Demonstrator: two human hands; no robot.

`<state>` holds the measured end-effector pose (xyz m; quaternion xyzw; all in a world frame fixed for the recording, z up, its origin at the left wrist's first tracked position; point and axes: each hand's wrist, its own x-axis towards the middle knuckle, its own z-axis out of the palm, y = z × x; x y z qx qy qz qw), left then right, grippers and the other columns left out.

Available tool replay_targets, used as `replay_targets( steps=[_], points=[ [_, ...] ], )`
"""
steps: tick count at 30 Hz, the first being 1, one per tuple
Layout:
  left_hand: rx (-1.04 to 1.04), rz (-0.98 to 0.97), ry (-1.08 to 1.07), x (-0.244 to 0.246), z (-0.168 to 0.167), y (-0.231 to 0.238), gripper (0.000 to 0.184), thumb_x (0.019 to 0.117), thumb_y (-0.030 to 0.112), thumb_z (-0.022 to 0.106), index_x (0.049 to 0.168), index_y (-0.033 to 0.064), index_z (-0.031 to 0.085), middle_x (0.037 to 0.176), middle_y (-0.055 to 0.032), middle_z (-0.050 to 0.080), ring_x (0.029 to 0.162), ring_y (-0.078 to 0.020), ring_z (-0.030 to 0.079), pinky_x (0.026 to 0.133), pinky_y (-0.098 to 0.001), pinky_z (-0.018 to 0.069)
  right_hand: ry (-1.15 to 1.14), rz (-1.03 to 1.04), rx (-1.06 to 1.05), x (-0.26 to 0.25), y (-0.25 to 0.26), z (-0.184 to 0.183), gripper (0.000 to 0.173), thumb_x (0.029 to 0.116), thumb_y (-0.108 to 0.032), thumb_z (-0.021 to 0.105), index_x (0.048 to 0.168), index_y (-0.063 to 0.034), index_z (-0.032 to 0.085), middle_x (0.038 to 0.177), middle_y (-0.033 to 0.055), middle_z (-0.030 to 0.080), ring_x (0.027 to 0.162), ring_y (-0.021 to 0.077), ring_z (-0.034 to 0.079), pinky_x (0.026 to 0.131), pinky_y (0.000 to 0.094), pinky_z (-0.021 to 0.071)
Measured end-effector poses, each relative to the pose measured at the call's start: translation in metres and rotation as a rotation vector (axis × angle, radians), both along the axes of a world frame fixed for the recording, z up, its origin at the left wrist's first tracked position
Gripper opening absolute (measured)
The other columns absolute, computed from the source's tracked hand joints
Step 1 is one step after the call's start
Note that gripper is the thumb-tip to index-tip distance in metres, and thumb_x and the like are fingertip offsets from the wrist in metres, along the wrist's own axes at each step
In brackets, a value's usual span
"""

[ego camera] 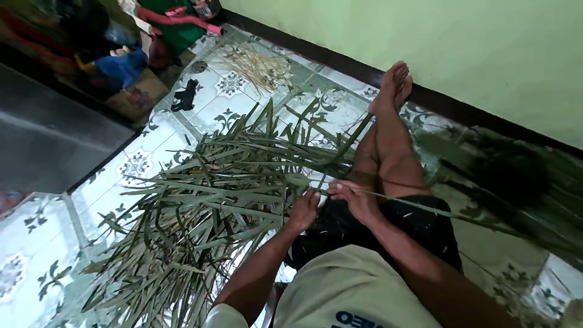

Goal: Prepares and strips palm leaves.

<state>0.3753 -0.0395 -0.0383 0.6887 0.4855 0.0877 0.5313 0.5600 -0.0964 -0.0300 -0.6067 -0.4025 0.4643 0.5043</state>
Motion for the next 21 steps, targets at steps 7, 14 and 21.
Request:
replay_targets(
  steps=[7, 14, 21],
  points=[
    [-0.059, 0.214, 0.275, -0.022, -0.041, 0.02, 0.056, 0.1122, 0.042, 0.029, 0.135, 0.0006, 0.059, 0.12, -0.0266, 0.066, 0.111, -0.0403, 0.065, 0.098, -0.0598, 0.0496, -0.043, 0.044, -0.058, -0.009, -0.001, 0.006, 0.028, 0.1069, -0.01, 0.048, 0.12, 0.006, 0.067, 0.11, 0.014, 0.074, 0.095, 0.0168, 0.074, 0.088, 0.0325, 0.0621],
    [-0.016, 0.096, 0.496, -0.055, -0.072, 0.035, 0.06, 0.112, 0.044, 0.024, 0.14, 0.0025, 0.056, 0.132, -0.0268, 0.063, 0.125, -0.0436, 0.06, 0.105, -0.0633, 0.0449, -0.183, 0.144, -0.151, -0.017, -0.002, 0.008, 0.029, 0.1073, -0.013, 0.048, 0.121, 0.0029, 0.069, 0.109, 0.013, 0.074, 0.096, 0.016, 0.073, 0.091, 0.0322, 0.0592],
    [-0.546, 0.751, -0.092, -0.02, -0.082, 0.03, 0.051, 0.1114, 0.047, 0.029, 0.113, 0.0067, 0.06, 0.06, 0.0009, 0.038, 0.043, -0.0121, 0.034, 0.041, -0.0281, 0.0327, -0.263, 0.13, -0.122, -0.022, -0.003, -0.004, 0.03, 0.1076, -0.015, 0.048, 0.119, 0.0012, 0.07, 0.106, 0.0106, 0.075, 0.093, 0.0137, 0.074, 0.089, 0.0299, 0.0602]
  ],
)
